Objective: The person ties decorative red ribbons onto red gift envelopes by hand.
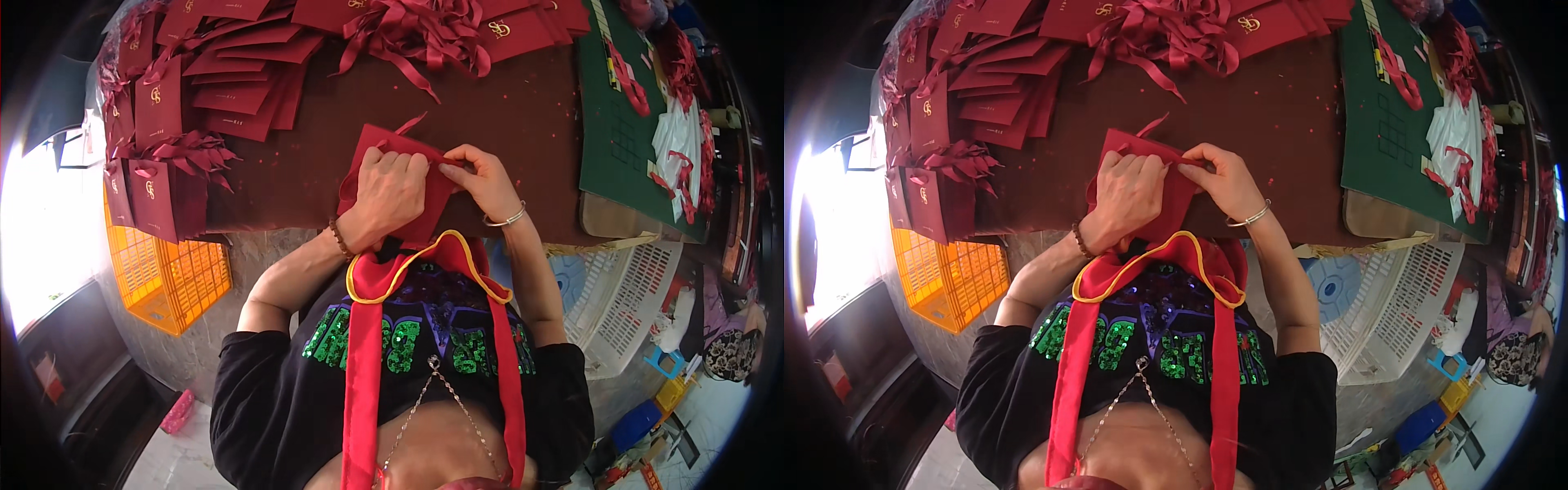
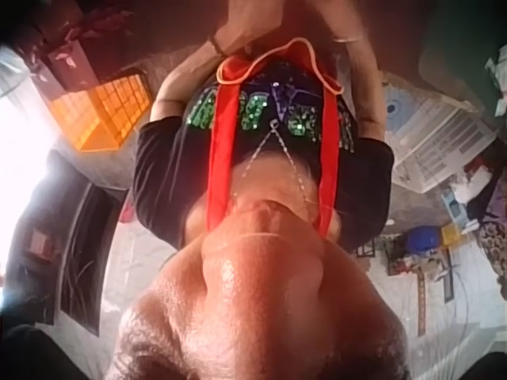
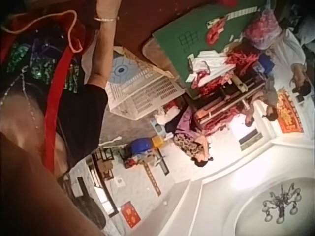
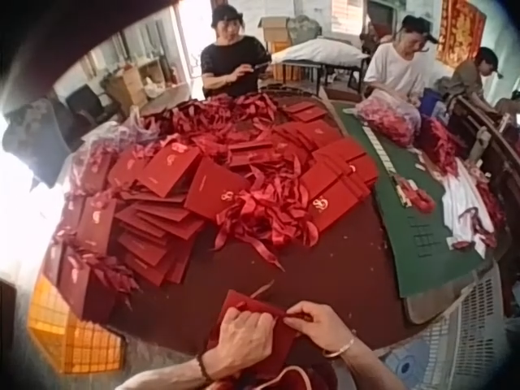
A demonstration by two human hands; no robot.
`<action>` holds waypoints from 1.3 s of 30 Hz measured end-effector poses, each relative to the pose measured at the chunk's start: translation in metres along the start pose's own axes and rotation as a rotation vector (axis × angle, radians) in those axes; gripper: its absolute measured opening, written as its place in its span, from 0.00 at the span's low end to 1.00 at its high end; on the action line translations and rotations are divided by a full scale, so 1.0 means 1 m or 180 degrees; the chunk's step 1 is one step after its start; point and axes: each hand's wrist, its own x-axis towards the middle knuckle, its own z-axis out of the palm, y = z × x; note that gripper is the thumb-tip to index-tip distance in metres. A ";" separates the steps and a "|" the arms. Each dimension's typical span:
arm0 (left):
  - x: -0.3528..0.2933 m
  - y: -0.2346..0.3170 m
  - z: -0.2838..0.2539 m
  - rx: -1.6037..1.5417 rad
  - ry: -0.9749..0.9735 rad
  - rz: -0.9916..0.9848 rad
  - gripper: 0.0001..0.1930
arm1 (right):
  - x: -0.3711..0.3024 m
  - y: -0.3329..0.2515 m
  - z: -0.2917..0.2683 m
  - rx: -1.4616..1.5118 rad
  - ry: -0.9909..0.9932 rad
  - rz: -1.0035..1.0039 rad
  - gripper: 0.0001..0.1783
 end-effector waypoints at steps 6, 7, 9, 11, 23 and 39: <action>0.002 0.002 0.002 -0.0294 0.0086 -0.0237 0.07 | -0.002 0.003 -0.002 0.0095 0.0152 -0.0186 0.08; 0.002 0.003 0.003 -0.0444 0.0066 -0.0371 0.08 | -0.003 0.003 -0.002 0.0166 0.0273 -0.0274 0.09; 0.002 0.005 0.006 -0.0391 0.0119 -0.0318 0.07 | -0.005 0.003 -0.003 0.0037 0.0245 -0.0335 0.08; 0.002 0.006 0.007 -0.0348 0.0164 -0.0261 0.07 | -0.006 0.001 -0.003 -0.0089 0.0228 -0.0390 0.08; 0.021 -0.017 -0.028 -0.0347 -0.0211 0.0212 0.08 | -0.012 -0.017 0.004 -0.0397 -0.0092 -0.0509 0.08; 0.059 -0.048 -0.045 -0.2730 -0.2387 -0.1169 0.13 | -0.010 -0.021 0.020 -0.1556 0.0020 -0.1399 0.09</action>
